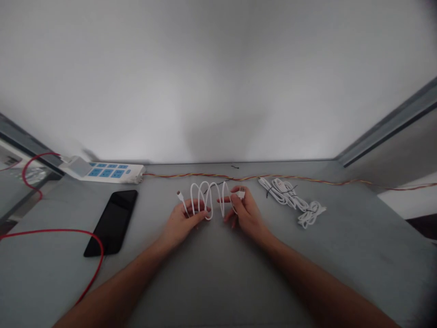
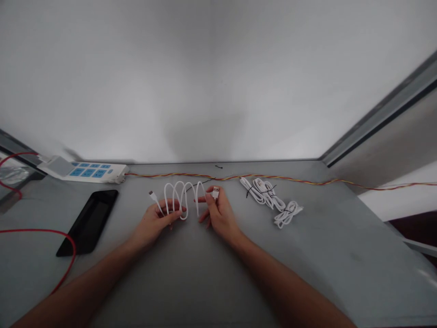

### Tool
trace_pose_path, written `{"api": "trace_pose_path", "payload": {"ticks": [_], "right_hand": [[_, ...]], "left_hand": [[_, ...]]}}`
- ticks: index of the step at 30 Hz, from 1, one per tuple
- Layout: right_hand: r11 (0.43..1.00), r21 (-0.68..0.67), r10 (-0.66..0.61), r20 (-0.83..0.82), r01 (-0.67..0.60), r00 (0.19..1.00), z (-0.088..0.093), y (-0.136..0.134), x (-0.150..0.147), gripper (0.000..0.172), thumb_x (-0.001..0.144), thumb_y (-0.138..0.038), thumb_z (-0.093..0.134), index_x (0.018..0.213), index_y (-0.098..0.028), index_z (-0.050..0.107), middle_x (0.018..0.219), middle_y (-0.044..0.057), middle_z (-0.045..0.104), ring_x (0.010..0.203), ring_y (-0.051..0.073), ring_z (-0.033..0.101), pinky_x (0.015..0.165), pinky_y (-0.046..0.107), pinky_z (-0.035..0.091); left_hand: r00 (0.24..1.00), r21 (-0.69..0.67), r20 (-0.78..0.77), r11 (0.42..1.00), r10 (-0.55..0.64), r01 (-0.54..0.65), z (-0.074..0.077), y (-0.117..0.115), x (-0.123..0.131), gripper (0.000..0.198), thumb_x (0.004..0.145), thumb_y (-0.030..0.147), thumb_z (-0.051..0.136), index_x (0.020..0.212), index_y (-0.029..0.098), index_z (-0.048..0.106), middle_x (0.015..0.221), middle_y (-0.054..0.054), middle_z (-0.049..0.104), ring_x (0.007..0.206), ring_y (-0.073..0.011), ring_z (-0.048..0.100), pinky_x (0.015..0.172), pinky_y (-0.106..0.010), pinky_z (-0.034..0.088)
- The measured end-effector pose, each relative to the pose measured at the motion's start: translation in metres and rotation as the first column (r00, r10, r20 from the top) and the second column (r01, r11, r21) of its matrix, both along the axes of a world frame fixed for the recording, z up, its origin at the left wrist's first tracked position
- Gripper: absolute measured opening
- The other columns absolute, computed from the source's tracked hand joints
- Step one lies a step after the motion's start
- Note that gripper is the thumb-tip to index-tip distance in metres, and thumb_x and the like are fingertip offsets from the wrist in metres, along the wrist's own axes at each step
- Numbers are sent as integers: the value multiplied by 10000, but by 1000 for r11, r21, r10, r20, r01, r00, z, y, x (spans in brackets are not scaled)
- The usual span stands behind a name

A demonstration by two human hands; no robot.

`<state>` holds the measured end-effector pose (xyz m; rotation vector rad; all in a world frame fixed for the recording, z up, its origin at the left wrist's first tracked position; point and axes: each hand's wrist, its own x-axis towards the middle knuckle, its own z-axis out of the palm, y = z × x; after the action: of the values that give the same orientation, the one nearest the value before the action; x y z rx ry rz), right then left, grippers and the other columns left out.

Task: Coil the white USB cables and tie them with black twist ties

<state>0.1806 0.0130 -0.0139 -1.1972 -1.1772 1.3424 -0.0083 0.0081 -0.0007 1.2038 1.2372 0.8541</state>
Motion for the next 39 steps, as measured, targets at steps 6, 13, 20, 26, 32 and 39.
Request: {"api": "trace_pose_path", "payload": {"ticks": [6, 13, 20, 26, 32, 39], "right_hand": [[999, 35, 36, 21, -37, 999, -3, -1, -1, 431, 821, -654, 450, 848, -226, 410, 1031, 93, 682, 431, 107, 580, 288, 209, 340], [995, -15, 97, 99, -96, 990, 4, -3, -1, 377, 661, -462, 736, 724, -222, 452, 784, 26, 667, 447, 122, 545, 380, 246, 360], [993, 116, -39, 103, 27, 994, 2, 2, 0, 496, 623, -397, 770, 606, -237, 301, 623, -25, 544, 554, 134, 492, 565, 297, 420], [995, 94, 7, 73, -14, 997, 4, 0, -1, 547, 631, -480, 754, 621, -243, 261, 569, -51, 472, 491, 121, 442, 502, 287, 389], [999, 31, 26, 79, -28, 997, 3, 0, -2, 518, 639, -490, 736, 644, -239, 283, 588, -61, 495, 433, 97, 461, 430, 250, 369], [985, 2, 173, 27, -173, 985, 1, -3, -2, 545, 746, -433, 665, 1144, -233, 351, 651, -68, 574, 469, 116, 514, 453, 234, 388]], "left_hand": [[999, 16, -34, 1000, -16, 16, -1, 0, -1, 316, 739, 386, 674, 975, 181, 629, 969, -80, 731, 794, -202, 675, 538, -250, 473], [1000, 21, -17, 1000, -13, 13, -4, -1, -1, 331, 727, 382, 691, 981, 178, 626, 921, -73, 734, 789, -204, 680, 530, -249, 478], [998, -11, 53, 1000, -24, 25, -3, -1, -2, 327, 740, 362, 696, 996, 173, 621, 989, -84, 735, 804, -198, 685, 539, -238, 460], [998, -24, 61, 1000, -11, 12, -4, -1, -1, 329, 732, 349, 708, 996, 168, 632, 950, -82, 743, 777, -191, 688, 520, -226, 443], [1000, -39, 25, 999, -17, 17, -1, -1, -1, 360, 739, 370, 695, 1018, 155, 618, 988, -96, 732, 800, -200, 687, 535, -235, 453], [970, 63, 10, 969, -242, 240, 1, -7, 2, 484, 778, 275, 617, 1243, 184, 520, 1039, -79, 705, 943, -218, 662, 861, -383, 495]]}}
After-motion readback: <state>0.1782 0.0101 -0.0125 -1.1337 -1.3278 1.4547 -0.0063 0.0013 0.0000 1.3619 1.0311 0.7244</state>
